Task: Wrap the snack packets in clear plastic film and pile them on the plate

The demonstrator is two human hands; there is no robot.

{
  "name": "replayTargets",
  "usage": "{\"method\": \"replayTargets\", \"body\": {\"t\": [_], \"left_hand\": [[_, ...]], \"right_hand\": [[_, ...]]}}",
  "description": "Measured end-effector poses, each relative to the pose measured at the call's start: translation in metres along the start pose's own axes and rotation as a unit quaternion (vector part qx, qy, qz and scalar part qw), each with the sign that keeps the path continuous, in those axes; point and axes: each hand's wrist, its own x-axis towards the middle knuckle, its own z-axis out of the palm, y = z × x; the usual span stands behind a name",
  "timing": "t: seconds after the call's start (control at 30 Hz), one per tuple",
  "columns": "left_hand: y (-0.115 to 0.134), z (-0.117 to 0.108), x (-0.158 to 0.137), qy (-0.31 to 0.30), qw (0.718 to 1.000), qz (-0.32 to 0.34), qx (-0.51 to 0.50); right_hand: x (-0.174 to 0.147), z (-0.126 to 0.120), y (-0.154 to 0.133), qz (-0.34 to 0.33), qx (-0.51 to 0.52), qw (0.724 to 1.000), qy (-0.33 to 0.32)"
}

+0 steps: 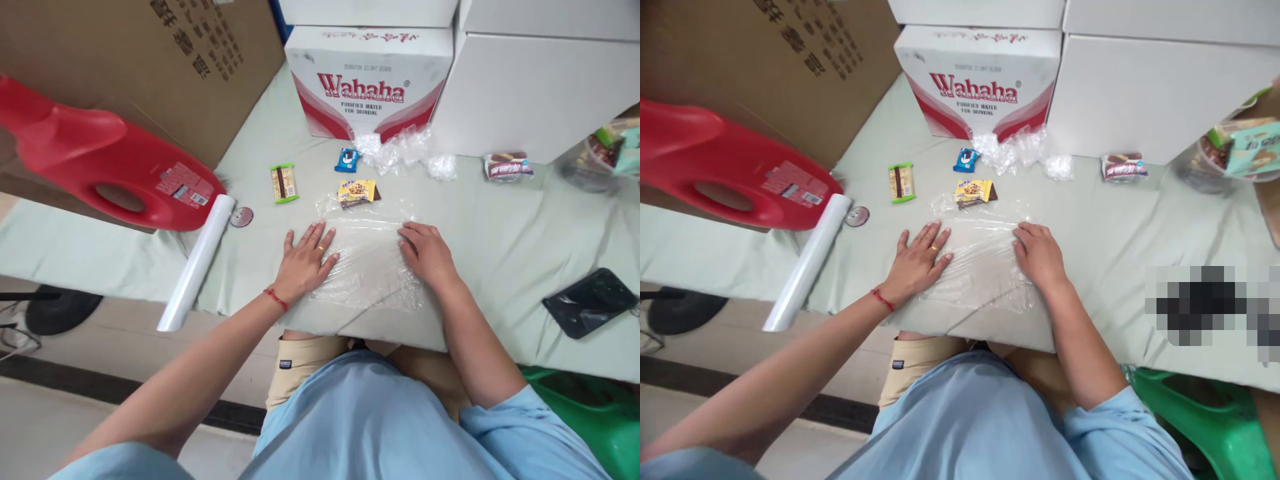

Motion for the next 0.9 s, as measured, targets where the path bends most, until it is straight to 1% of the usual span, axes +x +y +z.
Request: {"method": "replayTargets", "body": {"t": [0.1,0.2,0.27,0.37,0.47,0.57,0.67,0.73,0.8,0.87,0.9], "left_hand": [[0.002,-0.001,-0.001,0.014,1.0,-0.001,-0.011],[0.001,-0.001,-0.002,0.019,0.999,-0.002,-0.025],[0.001,0.0,-0.003,0.026,0.999,0.001,-0.037],[0.0,0.001,-0.003,0.038,0.998,0.004,-0.051],[0.0,0.002,-0.003,0.044,0.997,0.006,-0.059],[0.0,0.002,-0.003,0.049,0.997,0.008,-0.063],[0.0,0.003,-0.004,0.054,0.996,0.01,-0.066],[0.0,0.004,-0.004,0.056,0.996,0.009,-0.069],[-0.001,0.005,-0.003,0.058,0.996,0.008,-0.072],[-0.001,0.005,-0.003,0.06,0.995,0.007,-0.077],[-0.001,0.006,-0.003,0.06,0.995,0.006,-0.078]], "right_hand": [[0.004,-0.008,0.0,0.008,-0.009,1.0,0.005],[0.017,-0.022,-0.006,0.027,-0.054,0.998,0.01],[0.036,-0.031,-0.013,0.023,-0.089,0.996,0.018],[0.081,-0.035,-0.029,0.0,-0.13,0.991,0.008],[0.138,-0.024,-0.051,-0.005,-0.152,0.988,-0.02],[0.192,0.001,-0.073,0.003,-0.181,0.983,-0.036],[0.232,0.029,-0.089,0.025,-0.214,0.975,-0.057],[0.249,0.042,-0.095,0.031,-0.235,0.969,-0.066],[0.259,0.047,-0.096,0.031,-0.245,0.967,-0.063],[0.26,0.041,-0.096,0.032,-0.233,0.971,-0.033],[0.257,0.034,-0.095,0.029,-0.214,0.976,-0.006]]}}
